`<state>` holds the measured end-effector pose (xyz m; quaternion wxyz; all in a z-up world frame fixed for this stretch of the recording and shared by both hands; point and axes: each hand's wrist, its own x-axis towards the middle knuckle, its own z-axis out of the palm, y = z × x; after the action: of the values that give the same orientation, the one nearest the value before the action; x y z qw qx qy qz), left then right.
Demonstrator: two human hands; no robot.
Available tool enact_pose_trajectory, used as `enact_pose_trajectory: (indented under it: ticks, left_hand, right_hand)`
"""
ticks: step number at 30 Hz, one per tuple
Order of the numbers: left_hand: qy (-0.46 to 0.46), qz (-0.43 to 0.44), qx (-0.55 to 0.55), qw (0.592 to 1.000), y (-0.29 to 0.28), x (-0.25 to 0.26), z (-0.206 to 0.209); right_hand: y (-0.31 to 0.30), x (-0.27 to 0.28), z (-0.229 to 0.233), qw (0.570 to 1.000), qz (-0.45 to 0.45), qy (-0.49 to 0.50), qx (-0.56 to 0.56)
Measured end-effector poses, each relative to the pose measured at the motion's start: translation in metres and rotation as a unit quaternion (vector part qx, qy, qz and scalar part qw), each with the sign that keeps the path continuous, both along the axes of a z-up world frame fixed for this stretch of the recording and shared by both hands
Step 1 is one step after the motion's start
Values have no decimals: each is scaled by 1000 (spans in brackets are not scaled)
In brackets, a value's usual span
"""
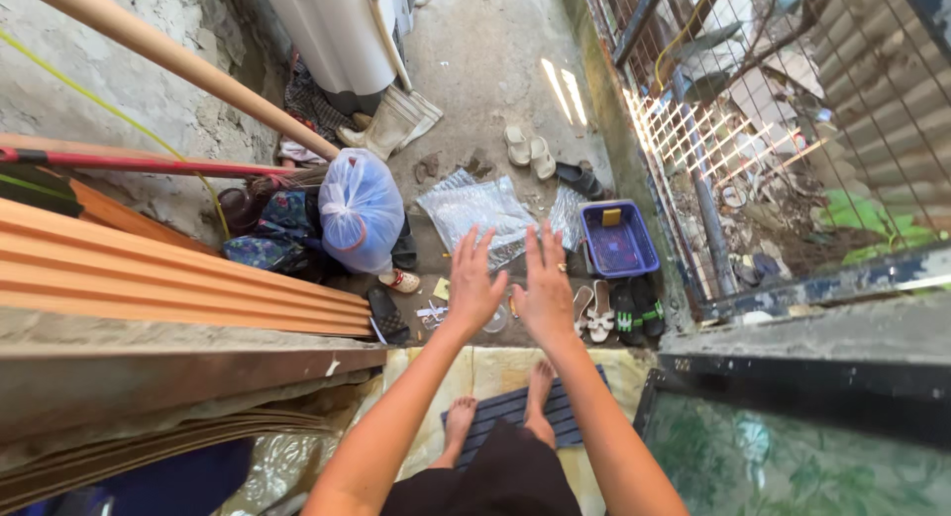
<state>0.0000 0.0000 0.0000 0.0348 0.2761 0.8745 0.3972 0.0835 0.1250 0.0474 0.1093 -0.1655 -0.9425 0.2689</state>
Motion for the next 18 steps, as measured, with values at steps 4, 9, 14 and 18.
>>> enact_pose_trajectory:
  ticks: [4, 9, 14, 18]
  left_hand:
    - [17, 53, 22, 998, 15, -19, -3]
    - [8, 54, 127, 990, 77, -61, 39]
    - [-61, 65, 206, 975, 121, -70, 84]
    - [-80, 77, 229, 967, 127, -72, 99]
  right_hand:
    - [56, -8, -4, 1000, 9, 3, 14]
    - [130, -53, 6, 994, 64, 89, 0]
    - [179, -70, 27, 992, 93, 85, 17]
    - [194, -80, 40, 990, 113, 86, -12]
